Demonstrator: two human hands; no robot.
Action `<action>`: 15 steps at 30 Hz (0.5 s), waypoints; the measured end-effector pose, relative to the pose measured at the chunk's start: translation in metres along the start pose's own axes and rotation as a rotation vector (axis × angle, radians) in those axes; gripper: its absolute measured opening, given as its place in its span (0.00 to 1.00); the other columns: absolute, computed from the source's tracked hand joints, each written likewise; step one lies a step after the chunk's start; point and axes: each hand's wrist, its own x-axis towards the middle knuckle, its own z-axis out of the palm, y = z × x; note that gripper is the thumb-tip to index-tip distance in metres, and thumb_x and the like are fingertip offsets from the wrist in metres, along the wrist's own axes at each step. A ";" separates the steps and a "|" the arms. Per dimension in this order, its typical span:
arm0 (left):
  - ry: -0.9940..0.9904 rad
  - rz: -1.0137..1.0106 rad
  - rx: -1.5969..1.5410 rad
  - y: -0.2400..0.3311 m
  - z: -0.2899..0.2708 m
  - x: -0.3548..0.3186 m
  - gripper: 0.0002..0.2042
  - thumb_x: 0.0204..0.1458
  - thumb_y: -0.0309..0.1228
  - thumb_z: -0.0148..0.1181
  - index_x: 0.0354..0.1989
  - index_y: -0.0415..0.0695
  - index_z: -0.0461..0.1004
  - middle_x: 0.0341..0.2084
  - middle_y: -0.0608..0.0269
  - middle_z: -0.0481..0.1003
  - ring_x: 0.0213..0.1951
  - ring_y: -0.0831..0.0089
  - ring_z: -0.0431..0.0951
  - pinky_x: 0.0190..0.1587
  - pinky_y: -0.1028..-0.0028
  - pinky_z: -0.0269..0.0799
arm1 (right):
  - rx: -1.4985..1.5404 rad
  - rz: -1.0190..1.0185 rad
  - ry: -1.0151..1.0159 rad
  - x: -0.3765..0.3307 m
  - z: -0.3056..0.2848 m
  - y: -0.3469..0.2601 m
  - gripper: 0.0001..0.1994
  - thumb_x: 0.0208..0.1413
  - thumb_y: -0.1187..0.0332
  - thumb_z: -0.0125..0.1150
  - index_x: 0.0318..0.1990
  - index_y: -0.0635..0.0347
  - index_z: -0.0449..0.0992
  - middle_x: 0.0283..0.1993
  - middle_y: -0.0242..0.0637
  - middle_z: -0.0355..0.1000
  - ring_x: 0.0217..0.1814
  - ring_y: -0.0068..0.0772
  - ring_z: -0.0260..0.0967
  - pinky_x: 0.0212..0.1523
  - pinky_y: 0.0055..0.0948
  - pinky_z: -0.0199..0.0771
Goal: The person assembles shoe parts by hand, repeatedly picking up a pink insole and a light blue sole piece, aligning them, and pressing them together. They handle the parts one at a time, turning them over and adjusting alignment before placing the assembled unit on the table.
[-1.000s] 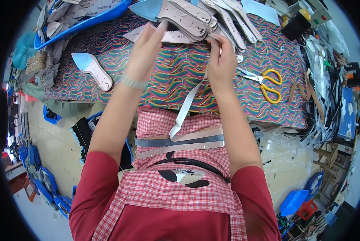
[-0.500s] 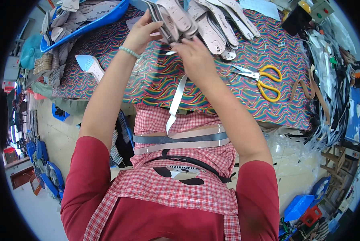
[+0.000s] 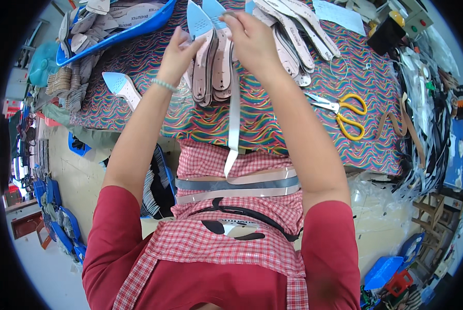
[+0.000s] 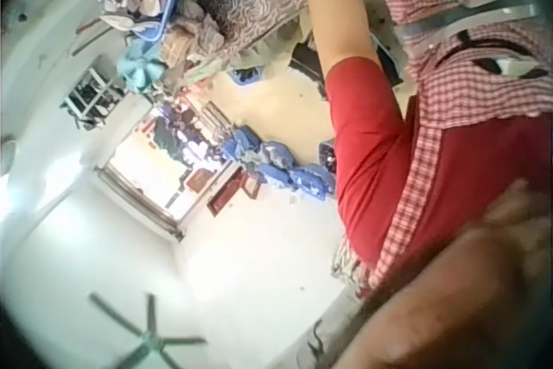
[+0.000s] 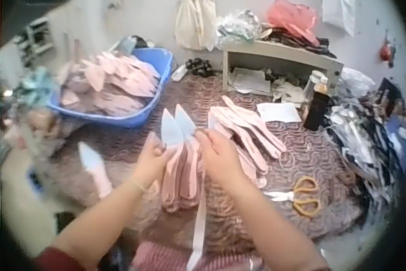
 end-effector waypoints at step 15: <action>-0.486 -0.204 -0.727 0.054 -0.019 0.048 0.13 0.60 0.41 0.52 0.43 0.45 0.75 0.35 0.70 0.76 0.36 0.82 0.74 0.38 0.78 0.70 | -0.612 -0.633 0.177 0.006 0.035 -0.037 0.07 0.53 0.72 0.58 0.37 0.65 0.78 0.49 0.44 0.72 0.50 0.49 0.67 0.52 0.38 0.66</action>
